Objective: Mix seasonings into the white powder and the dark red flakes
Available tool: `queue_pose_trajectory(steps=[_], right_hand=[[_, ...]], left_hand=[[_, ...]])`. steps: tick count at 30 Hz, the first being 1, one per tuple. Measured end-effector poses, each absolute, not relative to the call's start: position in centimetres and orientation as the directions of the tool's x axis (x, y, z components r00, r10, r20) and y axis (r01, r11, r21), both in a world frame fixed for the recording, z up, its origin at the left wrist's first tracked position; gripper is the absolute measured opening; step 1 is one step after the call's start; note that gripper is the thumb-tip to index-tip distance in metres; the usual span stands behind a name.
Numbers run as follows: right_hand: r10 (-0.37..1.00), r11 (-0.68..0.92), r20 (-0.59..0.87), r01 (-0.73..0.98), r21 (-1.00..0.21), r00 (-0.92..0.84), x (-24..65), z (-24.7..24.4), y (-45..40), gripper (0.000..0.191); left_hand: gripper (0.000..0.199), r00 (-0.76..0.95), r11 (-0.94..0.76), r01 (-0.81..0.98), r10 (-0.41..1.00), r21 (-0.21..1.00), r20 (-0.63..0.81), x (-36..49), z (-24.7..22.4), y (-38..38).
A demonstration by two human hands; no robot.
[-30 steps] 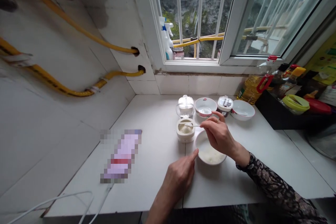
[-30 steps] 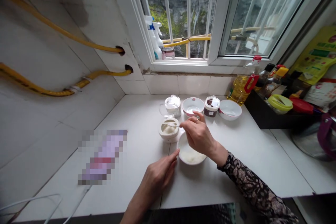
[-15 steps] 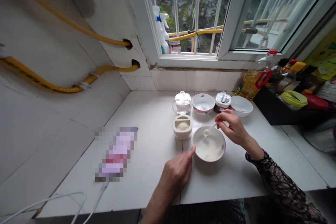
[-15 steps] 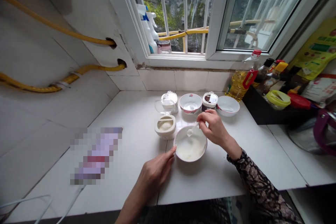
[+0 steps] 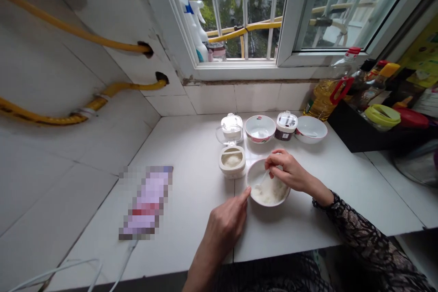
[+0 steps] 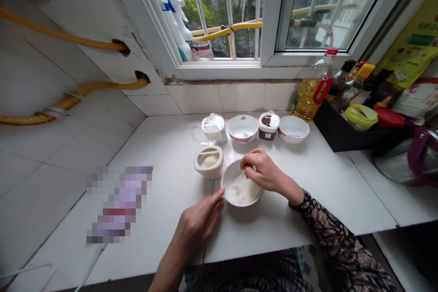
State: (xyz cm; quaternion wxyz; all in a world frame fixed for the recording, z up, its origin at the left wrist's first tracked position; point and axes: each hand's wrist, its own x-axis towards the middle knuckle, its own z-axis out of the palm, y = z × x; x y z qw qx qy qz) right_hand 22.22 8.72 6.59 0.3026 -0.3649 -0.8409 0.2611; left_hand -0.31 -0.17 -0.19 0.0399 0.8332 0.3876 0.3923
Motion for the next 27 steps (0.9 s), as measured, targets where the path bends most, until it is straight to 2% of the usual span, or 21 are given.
queue_pose_trajectory(steps=[7, 12, 17, 20, 22, 25, 27], right_hand=[[0.888, 0.426, 0.275, 0.434, -0.793, -0.369, 22.8, 7.2, 8.7, 0.017], [0.955, 0.135, 0.064, 0.231, -0.964, -0.291, 22.9, 7.1, 8.9, 0.009], [0.978, 0.014, -0.005, 0.089, -0.996, -0.21, 23.3, 7.0, 9.6, 0.007], [0.987, 0.045, 0.036, 0.053, -0.998, -0.159, 23.1, 7.5, 9.8, 0.007], [0.986, 0.124, 0.117, 0.054, -0.991, -0.122, 22.5, 8.1, 9.8, 0.008], [0.95, 0.311, 0.304, 0.128, -0.942, -0.073, 20.9, 9.0, 9.5, 0.01], [0.878, 0.474, 0.471, 0.264, -0.84, -0.08, 19.7, 9.3, 9.2, 0.009]], left_hand=[[0.051, 0.385, -0.695, 0.613, 0.678, 0.376, 0.626, -0.3, -0.1, -0.2], [0.05, 0.387, -0.703, 0.608, 0.669, 0.369, 0.635, -0.3, -0.3, -0.1], [0.049, 0.393, -0.698, 0.611, 0.677, 0.373, 0.622, -0.3, -0.4, -0.1], [0.05, 0.398, -0.7, 0.627, 0.664, 0.342, 0.633, -0.3, -0.2, -0.1], [0.05, 0.398, -0.7, 0.639, 0.656, 0.32, 0.641, -0.3, -0.1, -0.1], [0.049, 0.386, -0.687, 0.661, 0.656, 0.302, 0.649, -0.3, 0.0, -0.2], [0.047, 0.372, -0.672, 0.678, 0.663, 0.297, 0.65, -0.4, 0.2, -0.5]])
